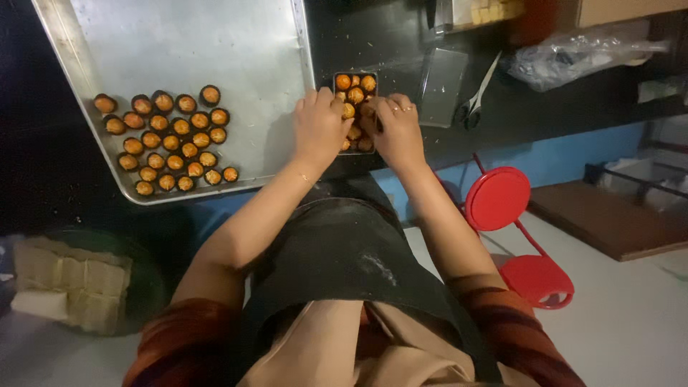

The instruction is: The person places baked cookies from a tray into a plastic container by hand, closes the container lid, and moves it to a cardboard box.

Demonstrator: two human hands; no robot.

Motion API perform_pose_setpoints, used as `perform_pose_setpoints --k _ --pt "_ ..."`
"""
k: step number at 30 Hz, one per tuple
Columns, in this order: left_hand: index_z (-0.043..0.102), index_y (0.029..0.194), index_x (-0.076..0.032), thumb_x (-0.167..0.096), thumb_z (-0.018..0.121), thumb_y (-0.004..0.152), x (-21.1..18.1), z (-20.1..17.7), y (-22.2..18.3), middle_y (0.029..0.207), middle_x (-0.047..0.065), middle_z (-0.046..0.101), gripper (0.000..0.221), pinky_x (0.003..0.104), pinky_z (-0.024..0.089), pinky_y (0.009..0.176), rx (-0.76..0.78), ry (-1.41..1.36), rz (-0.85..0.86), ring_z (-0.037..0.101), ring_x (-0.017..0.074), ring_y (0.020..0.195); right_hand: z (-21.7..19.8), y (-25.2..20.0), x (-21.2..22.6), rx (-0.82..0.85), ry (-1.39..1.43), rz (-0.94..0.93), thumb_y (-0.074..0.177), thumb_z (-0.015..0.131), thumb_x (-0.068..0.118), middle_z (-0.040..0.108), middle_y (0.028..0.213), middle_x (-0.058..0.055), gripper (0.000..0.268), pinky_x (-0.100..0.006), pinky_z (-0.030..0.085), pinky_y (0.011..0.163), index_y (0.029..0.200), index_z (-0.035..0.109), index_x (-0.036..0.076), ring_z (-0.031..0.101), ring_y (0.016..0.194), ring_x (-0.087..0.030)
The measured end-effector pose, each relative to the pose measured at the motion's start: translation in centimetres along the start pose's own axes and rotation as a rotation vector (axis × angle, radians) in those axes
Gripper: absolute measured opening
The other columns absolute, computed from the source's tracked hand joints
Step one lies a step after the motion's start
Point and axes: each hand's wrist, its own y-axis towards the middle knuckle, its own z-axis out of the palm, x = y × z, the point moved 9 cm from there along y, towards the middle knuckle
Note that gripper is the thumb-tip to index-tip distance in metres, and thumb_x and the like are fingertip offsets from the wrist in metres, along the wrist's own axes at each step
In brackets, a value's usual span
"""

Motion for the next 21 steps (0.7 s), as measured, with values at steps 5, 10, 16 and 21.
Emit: perform_pose_setpoints --k 5,10,16,21 --pt "0.068 0.082 -0.004 -0.021 0.091 0.073 -0.3 0.9 0.1 0.086 0.006 0.051 0.031 0.031 0.032 0.066 0.001 0.080 -0.004 0.047 0.0224 0.074 0.5 -0.2 -0.5 0.003 0.000 -0.024 0.076 0.085 0.010 0.070 0.097 -0.010 0.037 -0.040 0.047 0.079 0.110 0.070 0.009 0.063 0.101 -0.032" --pt "0.069 0.087 -0.003 -0.022 0.092 0.071 -1.1 0.4 0.6 0.089 0.007 0.055 0.034 0.032 0.032 0.068 0.012 0.153 -0.035 0.048 0.0211 0.075 0.3 0.1 -0.6 0.035 0.062 -0.038 0.078 0.082 0.004 0.070 0.101 -0.013 0.035 -0.042 0.048 0.081 0.111 0.069 0.006 0.061 0.102 -0.036" --pt "0.067 0.083 0.001 -0.019 0.097 0.054 -1.1 -3.1 -1.3 0.086 0.015 0.054 0.046 0.036 0.036 0.066 -0.015 0.045 -0.065 0.048 0.0299 0.072 -3.3 2.0 2.2 -0.037 0.168 -0.060 0.083 0.086 0.003 0.067 0.113 -0.013 0.035 -0.046 0.049 0.093 0.114 0.069 0.006 0.061 0.108 -0.037" --pt "0.073 0.113 0.001 -0.011 0.072 0.097 4.4 -6.7 -9.6 0.114 0.022 0.067 0.020 0.050 0.047 0.102 0.197 -0.077 -0.467 0.059 0.0446 0.114 -4.9 3.1 3.2 -0.081 0.104 0.097 0.091 0.082 0.001 0.063 0.110 -0.015 0.030 -0.046 0.050 0.091 0.117 0.067 0.003 0.060 0.101 -0.038"
